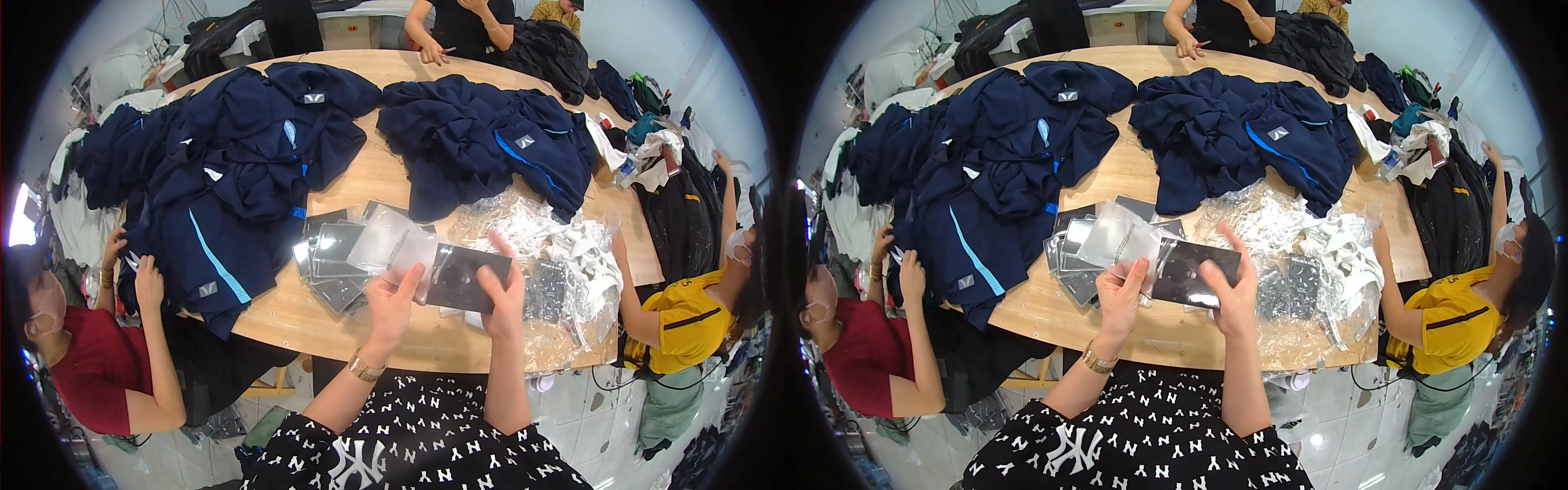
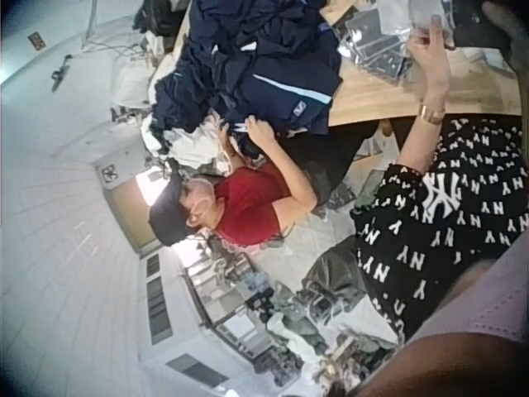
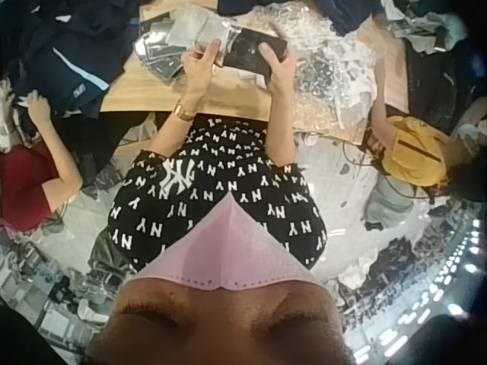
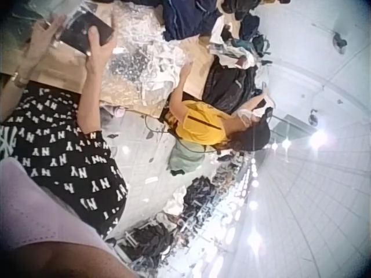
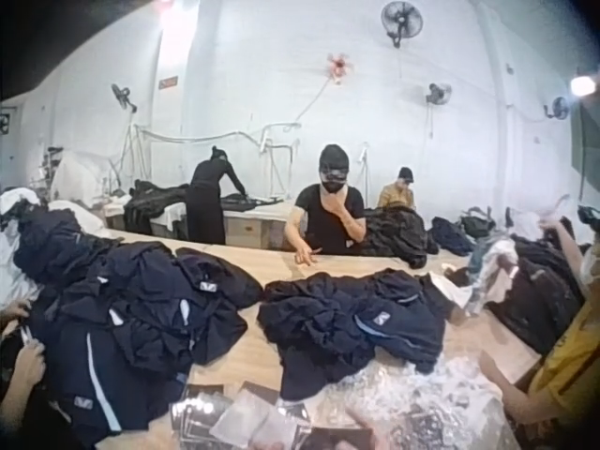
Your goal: Inspecting and organizing small black square components in plastic bags on a garment production line table.
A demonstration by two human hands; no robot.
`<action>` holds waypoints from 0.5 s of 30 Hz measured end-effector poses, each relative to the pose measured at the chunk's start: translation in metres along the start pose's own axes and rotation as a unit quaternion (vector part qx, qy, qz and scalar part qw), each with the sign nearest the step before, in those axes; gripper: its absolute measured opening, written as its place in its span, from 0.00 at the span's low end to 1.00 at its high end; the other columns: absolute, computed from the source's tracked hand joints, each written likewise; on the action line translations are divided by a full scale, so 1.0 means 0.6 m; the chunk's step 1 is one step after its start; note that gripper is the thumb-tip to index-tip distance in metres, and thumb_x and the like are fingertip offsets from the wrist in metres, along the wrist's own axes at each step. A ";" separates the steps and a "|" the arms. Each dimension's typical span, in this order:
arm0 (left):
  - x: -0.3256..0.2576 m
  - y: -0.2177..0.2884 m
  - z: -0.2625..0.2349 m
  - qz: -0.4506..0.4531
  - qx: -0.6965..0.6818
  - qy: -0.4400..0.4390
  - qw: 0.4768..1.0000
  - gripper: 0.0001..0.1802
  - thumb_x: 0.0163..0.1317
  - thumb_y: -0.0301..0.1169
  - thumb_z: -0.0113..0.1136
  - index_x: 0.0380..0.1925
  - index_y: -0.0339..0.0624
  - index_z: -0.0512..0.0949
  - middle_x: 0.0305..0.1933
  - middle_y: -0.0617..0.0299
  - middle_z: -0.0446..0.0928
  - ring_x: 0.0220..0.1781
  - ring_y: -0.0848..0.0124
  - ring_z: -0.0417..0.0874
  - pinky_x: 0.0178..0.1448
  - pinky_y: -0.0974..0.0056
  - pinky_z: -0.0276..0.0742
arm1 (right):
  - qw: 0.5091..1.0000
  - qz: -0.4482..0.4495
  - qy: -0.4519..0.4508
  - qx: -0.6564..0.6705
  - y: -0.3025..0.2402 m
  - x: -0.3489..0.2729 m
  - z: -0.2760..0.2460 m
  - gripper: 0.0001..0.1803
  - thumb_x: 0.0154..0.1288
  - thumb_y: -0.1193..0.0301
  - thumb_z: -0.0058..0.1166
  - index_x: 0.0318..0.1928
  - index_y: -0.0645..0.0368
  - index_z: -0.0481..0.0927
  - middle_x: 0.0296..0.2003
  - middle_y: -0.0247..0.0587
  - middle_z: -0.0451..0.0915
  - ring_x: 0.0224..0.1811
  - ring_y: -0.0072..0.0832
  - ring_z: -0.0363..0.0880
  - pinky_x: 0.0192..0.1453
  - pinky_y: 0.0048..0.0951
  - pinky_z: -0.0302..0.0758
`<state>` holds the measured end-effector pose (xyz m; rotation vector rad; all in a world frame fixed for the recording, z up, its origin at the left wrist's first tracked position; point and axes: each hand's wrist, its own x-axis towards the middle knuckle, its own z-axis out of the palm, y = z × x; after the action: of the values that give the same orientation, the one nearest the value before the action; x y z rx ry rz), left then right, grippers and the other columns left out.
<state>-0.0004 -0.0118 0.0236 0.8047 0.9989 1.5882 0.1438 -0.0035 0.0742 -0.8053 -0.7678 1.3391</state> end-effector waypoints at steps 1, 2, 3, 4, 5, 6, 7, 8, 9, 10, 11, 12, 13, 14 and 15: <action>0.002 -0.003 0.002 0.027 -0.004 0.007 1.000 0.12 0.57 0.32 0.59 0.19 0.38 0.76 0.18 0.66 0.74 0.18 0.82 0.71 0.22 0.76 0.66 | 1.000 -0.001 0.001 -0.001 0.007 0.000 -0.012 0.24 0.54 0.79 0.56 0.52 0.68 0.67 0.33 0.36 0.77 0.33 0.20 0.75 0.38 0.20 0.73; 0.003 -0.005 0.004 0.027 -0.005 0.006 1.000 0.12 0.57 0.32 0.59 0.19 0.38 0.76 0.18 0.66 0.74 0.18 0.82 0.71 0.22 0.76 0.66 | 0.997 0.017 -0.026 -0.074 0.017 -0.002 -0.024 0.19 0.54 0.78 0.57 0.47 0.68 0.71 0.32 0.36 0.78 0.32 0.20 0.75 0.39 0.20 0.73; 0.004 -0.004 0.005 0.041 0.000 0.013 0.999 0.13 0.58 0.32 0.59 0.18 0.38 0.76 0.17 0.66 0.74 0.18 0.82 0.70 0.22 0.76 0.64 | 0.987 0.035 -0.053 -0.147 0.021 -0.002 -0.031 0.14 0.54 0.78 0.57 0.42 0.68 0.74 0.31 0.36 0.79 0.31 0.20 0.75 0.39 0.21 0.73; 0.004 -0.002 0.004 0.054 0.006 0.020 0.998 0.13 0.58 0.31 0.59 0.17 0.37 0.75 0.17 0.67 0.73 0.18 0.83 0.69 0.22 0.76 0.62 | 0.996 0.044 -0.005 -0.082 0.019 -0.005 -0.019 0.07 0.54 0.78 0.57 0.34 0.67 0.77 0.31 0.38 0.79 0.30 0.19 0.75 0.37 0.21 0.73; 0.002 0.002 0.003 0.053 0.007 0.021 0.998 0.13 0.58 0.31 0.59 0.17 0.37 0.75 0.17 0.67 0.73 0.18 0.83 0.69 0.22 0.76 0.62 | 0.996 0.045 -0.005 -0.082 0.021 -0.005 -0.022 0.07 0.54 0.78 0.57 0.34 0.67 0.77 0.31 0.38 0.79 0.30 0.19 0.75 0.37 0.21 0.73; -0.001 0.008 0.004 0.046 0.052 0.013 0.998 0.14 0.58 0.31 0.59 0.16 0.37 0.75 0.17 0.67 0.73 0.18 0.83 0.68 0.22 0.76 0.62 | 0.997 0.033 0.000 -0.064 0.024 -0.004 -0.027 0.07 0.54 0.78 0.57 0.34 0.67 0.77 0.31 0.38 0.79 0.30 0.19 0.75 0.37 0.20 0.73; -0.002 0.014 0.004 0.038 0.099 0.005 0.994 0.14 0.58 0.31 0.59 0.15 0.37 0.75 0.17 0.67 0.73 0.18 0.83 0.68 0.22 0.76 0.61 | 0.999 0.021 0.004 -0.045 0.026 -0.003 -0.029 0.07 0.54 0.78 0.57 0.35 0.66 0.77 0.31 0.37 0.79 0.30 0.19 0.75 0.36 0.20 0.72; -0.002 0.016 0.005 0.038 0.100 0.005 0.994 0.14 0.58 0.31 0.59 0.15 0.37 0.75 0.17 0.67 0.73 0.18 0.83 0.68 0.22 0.76 0.61 | 0.999 0.013 0.019 -0.038 0.027 -0.003 -0.026 0.06 0.55 0.79 0.57 0.34 0.66 0.77 0.30 0.37 0.79 0.29 0.18 0.75 0.35 0.19 0.72; -0.003 0.017 0.007 0.046 0.098 -0.002 0.994 0.16 0.59 0.32 0.58 0.14 0.38 0.72 0.16 0.67 0.72 0.18 0.83 0.67 0.21 0.76 0.62 | 0.999 0.013 0.020 -0.037 0.028 -0.004 -0.024 0.06 0.55 0.79 0.57 0.34 0.66 0.77 0.30 0.37 0.79 0.29 0.18 0.75 0.35 0.19 0.72; -0.003 0.018 0.008 0.055 0.096 -0.008 0.994 0.17 0.59 0.33 0.57 0.14 0.39 0.70 0.16 0.67 0.70 0.18 0.84 0.66 0.20 0.76 0.62 | 0.999 0.005 0.027 -0.037 0.028 -0.004 -0.021 0.05 0.55 0.79 0.57 0.33 0.66 0.77 0.30 0.36 0.79 0.29 0.18 0.74 0.35 0.19 0.72; -0.003 0.017 0.007 0.055 0.096 -0.007 0.994 0.17 0.59 0.33 0.57 0.14 0.39 0.70 0.16 0.67 0.70 0.18 0.84 0.66 0.20 0.76 0.62 | 0.999 -0.004 0.035 -0.038 0.028 -0.004 -0.019 0.05 0.55 0.78 0.56 0.33 0.66 0.77 0.29 0.36 0.79 0.29 0.18 0.74 0.35 0.19 0.71; -0.004 0.016 0.004 0.050 0.090 -0.009 0.995 0.17 0.59 0.33 0.57 0.15 0.38 0.70 0.17 0.66 0.71 0.18 0.83 0.67 0.21 0.76 0.66 | 0.999 -0.004 0.034 -0.037 0.030 -0.003 -0.019 0.05 0.55 0.78 0.56 0.33 0.66 0.77 0.29 0.36 0.79 0.29 0.18 0.74 0.35 0.19 0.71; -0.005 0.015 0.003 0.044 0.084 -0.012 0.995 0.16 0.60 0.34 0.57 0.16 0.37 0.71 0.18 0.66 0.72 0.18 0.82 0.69 0.22 0.75 0.70 | 0.998 -0.024 0.033 -0.055 0.034 -0.003 -0.022 0.05 0.55 0.78 0.56 0.33 0.66 0.77 0.29 0.35 0.78 0.29 0.17 0.74 0.35 0.19 0.71; -0.006 0.015 0.002 0.043 0.084 -0.011 0.995 0.16 0.60 0.34 0.57 0.16 0.37 0.71 0.18 0.66 0.72 0.18 0.82 0.69 0.22 0.75 0.70 | 0.996 -0.044 0.033 -0.073 0.037 -0.004 -0.023 0.05 0.55 0.78 0.56 0.33 0.66 0.77 0.29 0.35 0.78 0.29 0.17 0.74 0.35 0.19 0.71; -0.007 0.015 0.002 0.038 0.068 -0.019 0.997 0.15 0.60 0.34 0.56 0.17 0.36 0.72 0.19 0.65 0.72 0.18 0.81 0.70 0.23 0.74 0.73 | 0.996 -0.043 0.032 -0.073 0.037 -0.005 -0.021 0.05 0.55 0.78 0.56 0.33 0.66 0.77 0.29 0.35 0.78 0.29 0.17 0.74 0.35 0.19 0.71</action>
<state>-0.0021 -0.0163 0.0321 0.9726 1.0688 1.5766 0.1428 -0.0059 0.0485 -0.9165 -0.8470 1.1843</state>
